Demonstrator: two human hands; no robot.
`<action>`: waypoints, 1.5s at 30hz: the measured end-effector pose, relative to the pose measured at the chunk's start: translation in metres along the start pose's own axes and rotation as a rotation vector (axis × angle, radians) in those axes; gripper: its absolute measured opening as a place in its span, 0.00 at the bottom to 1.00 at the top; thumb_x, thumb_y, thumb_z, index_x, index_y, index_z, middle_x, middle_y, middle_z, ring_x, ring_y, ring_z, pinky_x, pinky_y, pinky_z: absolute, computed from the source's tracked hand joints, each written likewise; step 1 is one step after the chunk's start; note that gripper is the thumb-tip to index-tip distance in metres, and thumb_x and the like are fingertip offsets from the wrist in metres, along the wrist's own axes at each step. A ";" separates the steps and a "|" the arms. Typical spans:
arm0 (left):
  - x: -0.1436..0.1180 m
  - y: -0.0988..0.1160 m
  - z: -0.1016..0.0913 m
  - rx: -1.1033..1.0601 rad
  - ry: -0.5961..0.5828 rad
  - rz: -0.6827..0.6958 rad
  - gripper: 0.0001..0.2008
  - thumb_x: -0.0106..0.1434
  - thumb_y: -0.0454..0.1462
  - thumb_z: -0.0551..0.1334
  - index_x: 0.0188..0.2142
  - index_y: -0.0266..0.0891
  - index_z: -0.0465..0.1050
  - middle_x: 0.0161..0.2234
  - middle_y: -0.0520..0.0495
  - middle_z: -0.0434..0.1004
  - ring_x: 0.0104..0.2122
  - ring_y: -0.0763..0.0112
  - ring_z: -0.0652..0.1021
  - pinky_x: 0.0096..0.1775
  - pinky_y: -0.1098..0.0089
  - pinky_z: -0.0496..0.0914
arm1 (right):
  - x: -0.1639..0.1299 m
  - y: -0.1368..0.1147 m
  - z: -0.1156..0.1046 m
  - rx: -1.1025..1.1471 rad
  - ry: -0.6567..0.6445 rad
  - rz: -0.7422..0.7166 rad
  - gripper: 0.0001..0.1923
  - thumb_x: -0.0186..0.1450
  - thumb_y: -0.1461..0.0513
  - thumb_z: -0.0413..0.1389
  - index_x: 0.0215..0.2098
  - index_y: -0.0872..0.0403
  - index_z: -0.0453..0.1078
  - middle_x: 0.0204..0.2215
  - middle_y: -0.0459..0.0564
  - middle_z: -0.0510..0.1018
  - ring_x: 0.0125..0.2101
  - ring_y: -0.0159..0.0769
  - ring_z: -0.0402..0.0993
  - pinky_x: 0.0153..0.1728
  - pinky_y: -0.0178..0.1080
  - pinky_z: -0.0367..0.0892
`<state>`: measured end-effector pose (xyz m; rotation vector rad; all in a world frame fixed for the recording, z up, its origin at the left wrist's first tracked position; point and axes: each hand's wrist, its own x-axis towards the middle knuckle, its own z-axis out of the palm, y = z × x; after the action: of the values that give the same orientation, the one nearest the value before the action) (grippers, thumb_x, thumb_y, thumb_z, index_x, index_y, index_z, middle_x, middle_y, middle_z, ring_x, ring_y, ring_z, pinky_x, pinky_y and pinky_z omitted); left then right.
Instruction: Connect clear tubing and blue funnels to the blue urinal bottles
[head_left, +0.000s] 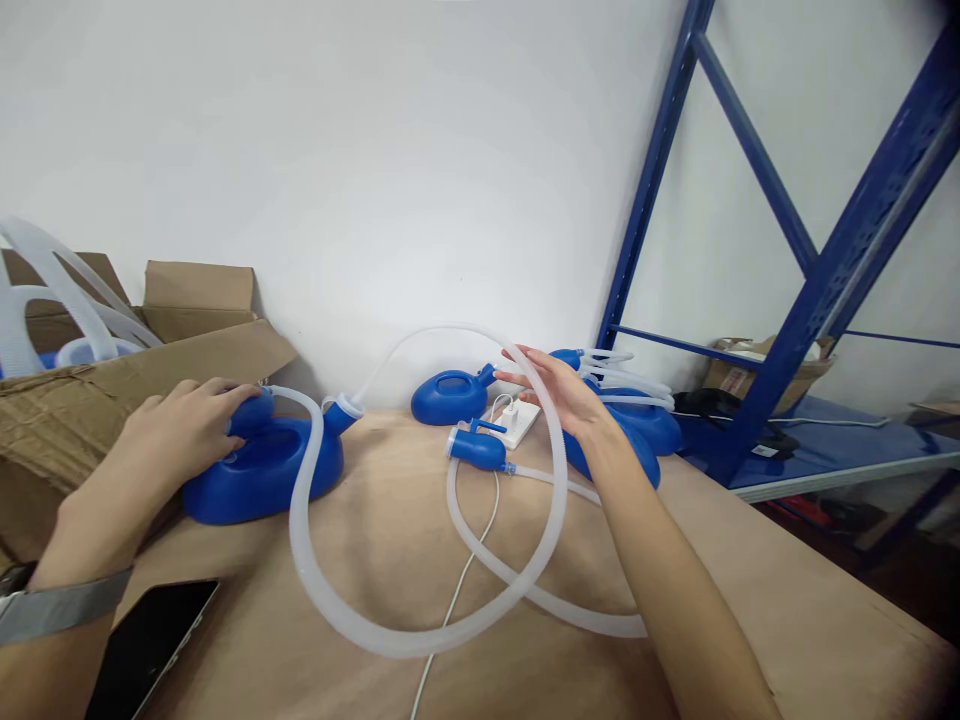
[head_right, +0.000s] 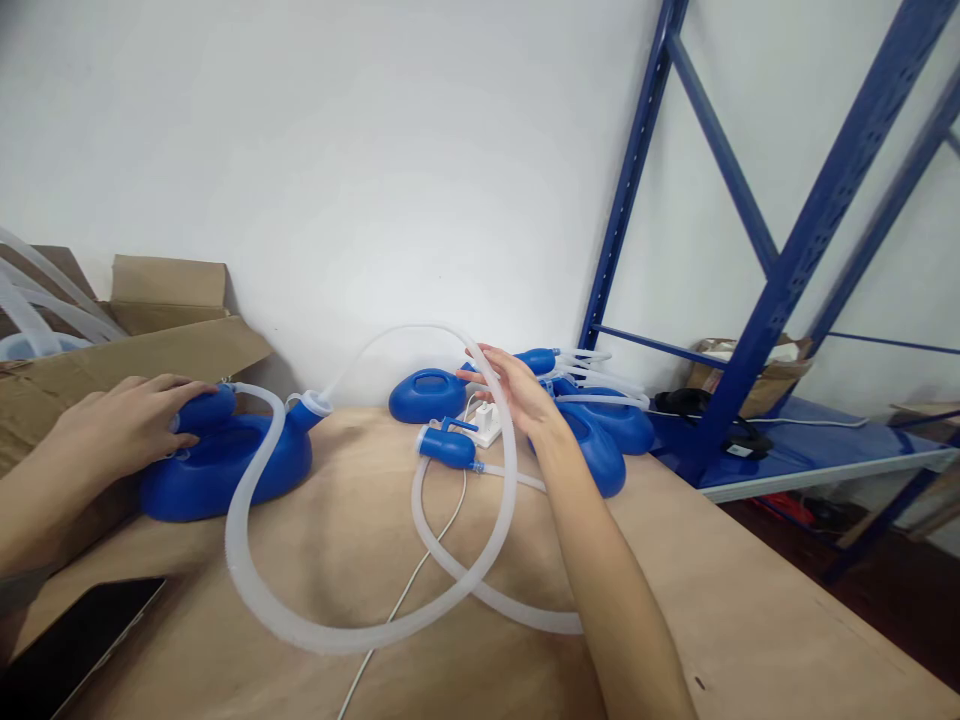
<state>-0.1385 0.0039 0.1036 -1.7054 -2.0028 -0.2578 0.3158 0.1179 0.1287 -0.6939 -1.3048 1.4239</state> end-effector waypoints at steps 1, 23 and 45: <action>-0.002 0.007 0.000 0.054 0.001 0.012 0.26 0.64 0.37 0.55 0.61 0.40 0.72 0.60 0.33 0.74 0.55 0.39 0.74 0.49 0.42 0.72 | 0.000 -0.001 -0.001 -0.024 -0.009 -0.005 0.10 0.71 0.58 0.56 0.49 0.52 0.73 0.66 0.56 0.70 0.53 0.47 0.81 0.24 0.29 0.77; -0.004 0.042 0.050 -0.424 0.323 -0.308 0.50 0.65 0.52 0.63 0.74 0.31 0.40 0.69 0.21 0.53 0.67 0.34 0.64 0.62 0.41 0.67 | 0.007 0.009 -0.012 -0.147 -0.060 0.060 0.28 0.65 0.68 0.59 0.63 0.62 0.63 0.23 0.43 0.75 0.13 0.23 0.59 0.11 0.26 0.55; -0.004 0.050 0.044 -0.180 0.160 -0.220 0.30 0.70 0.56 0.50 0.61 0.39 0.67 0.57 0.35 0.73 0.55 0.45 0.77 0.46 0.55 0.74 | -0.070 -0.066 -0.087 -0.935 1.188 -0.491 0.40 0.73 0.60 0.17 0.68 0.41 0.63 0.57 0.50 0.77 0.47 0.32 0.82 0.19 0.27 0.49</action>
<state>-0.1002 0.0297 0.0553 -1.5120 -2.0976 -0.6469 0.4357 0.0745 0.1545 -1.3945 -0.9437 -0.1836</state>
